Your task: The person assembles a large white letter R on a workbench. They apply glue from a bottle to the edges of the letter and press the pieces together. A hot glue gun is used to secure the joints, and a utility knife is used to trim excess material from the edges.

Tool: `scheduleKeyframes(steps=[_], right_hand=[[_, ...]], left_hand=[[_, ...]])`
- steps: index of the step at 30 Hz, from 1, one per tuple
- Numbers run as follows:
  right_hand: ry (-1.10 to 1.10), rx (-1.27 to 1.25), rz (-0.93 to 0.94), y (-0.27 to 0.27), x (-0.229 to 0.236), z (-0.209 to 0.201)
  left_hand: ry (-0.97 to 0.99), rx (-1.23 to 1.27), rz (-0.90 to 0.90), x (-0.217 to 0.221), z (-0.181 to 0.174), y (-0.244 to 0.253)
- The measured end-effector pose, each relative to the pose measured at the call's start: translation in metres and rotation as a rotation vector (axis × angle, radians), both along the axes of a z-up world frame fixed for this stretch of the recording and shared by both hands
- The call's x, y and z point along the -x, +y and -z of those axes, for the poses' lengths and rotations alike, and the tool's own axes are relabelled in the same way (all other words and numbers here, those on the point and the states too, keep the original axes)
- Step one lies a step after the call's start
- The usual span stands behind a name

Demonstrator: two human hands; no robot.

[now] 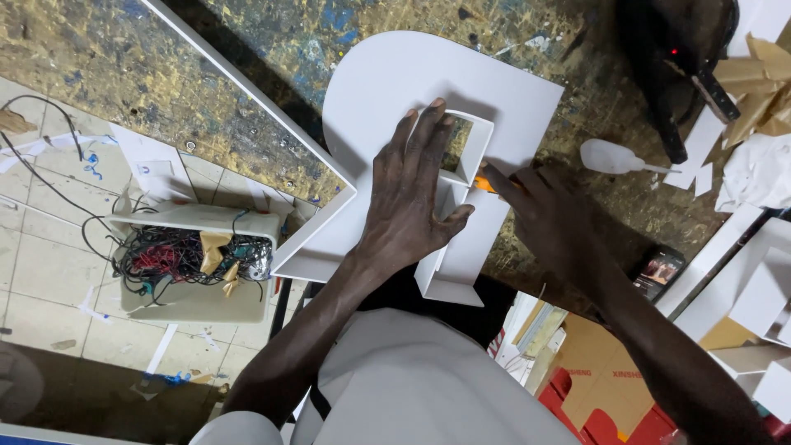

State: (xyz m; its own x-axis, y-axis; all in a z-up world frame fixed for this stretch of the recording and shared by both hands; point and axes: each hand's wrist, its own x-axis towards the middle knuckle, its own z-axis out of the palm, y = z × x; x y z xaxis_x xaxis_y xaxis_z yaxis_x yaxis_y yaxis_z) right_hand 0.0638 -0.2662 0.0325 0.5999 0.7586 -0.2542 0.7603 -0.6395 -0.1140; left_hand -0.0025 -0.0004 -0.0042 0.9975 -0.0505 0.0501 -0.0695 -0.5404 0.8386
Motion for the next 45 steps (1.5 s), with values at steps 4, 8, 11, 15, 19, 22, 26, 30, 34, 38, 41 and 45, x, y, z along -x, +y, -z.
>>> scheduleKeyframes(steps=[4,8,11,15,19,22,26,30,34,38,41,45], right_hand=[[-0.050,0.007,0.049,-0.001,0.004,0.007],[-0.118,-0.058,-0.005,0.016,0.008,-0.016],[-0.177,-0.175,-0.013,0.012,0.012,-0.005],[-0.190,-0.415,0.041,-0.003,0.018,0.001],[-0.099,-0.508,0.183,-0.004,0.056,-0.007],[-0.032,-0.595,0.389,-0.006,0.084,0.021],[0.063,-0.651,0.425,0.000,0.092,0.015],[-0.177,-0.475,0.100,-0.005,0.055,-0.022],[-0.225,-0.462,0.036,-0.019,0.025,0.023],[-0.203,-0.362,-0.006,-0.016,0.007,0.023],[-0.170,-0.359,-0.015,-0.017,0.001,0.026],[-0.152,-0.345,-0.031,-0.019,-0.003,0.022]], left_hand=[[-0.021,0.052,-0.003,0.000,-0.004,0.000],[-0.132,0.035,-0.161,0.013,0.001,-0.008],[-0.191,-0.120,-0.233,0.022,0.005,-0.007],[-0.145,-0.178,-0.245,0.025,-0.007,-0.001],[-0.107,-0.108,-0.184,0.030,-0.010,0.009],[0.077,-0.104,-0.175,0.037,-0.007,0.013],[0.055,-0.093,-0.143,0.045,-0.006,0.009],[0.076,-0.126,-0.096,0.049,0.003,0.007],[0.050,-0.138,-0.081,0.049,-0.002,0.007],[0.070,-0.139,-0.056,0.048,-0.005,0.009],[0.061,-0.127,-0.052,0.049,-0.003,0.010],[0.048,-0.113,-0.049,0.048,-0.004,0.011]])
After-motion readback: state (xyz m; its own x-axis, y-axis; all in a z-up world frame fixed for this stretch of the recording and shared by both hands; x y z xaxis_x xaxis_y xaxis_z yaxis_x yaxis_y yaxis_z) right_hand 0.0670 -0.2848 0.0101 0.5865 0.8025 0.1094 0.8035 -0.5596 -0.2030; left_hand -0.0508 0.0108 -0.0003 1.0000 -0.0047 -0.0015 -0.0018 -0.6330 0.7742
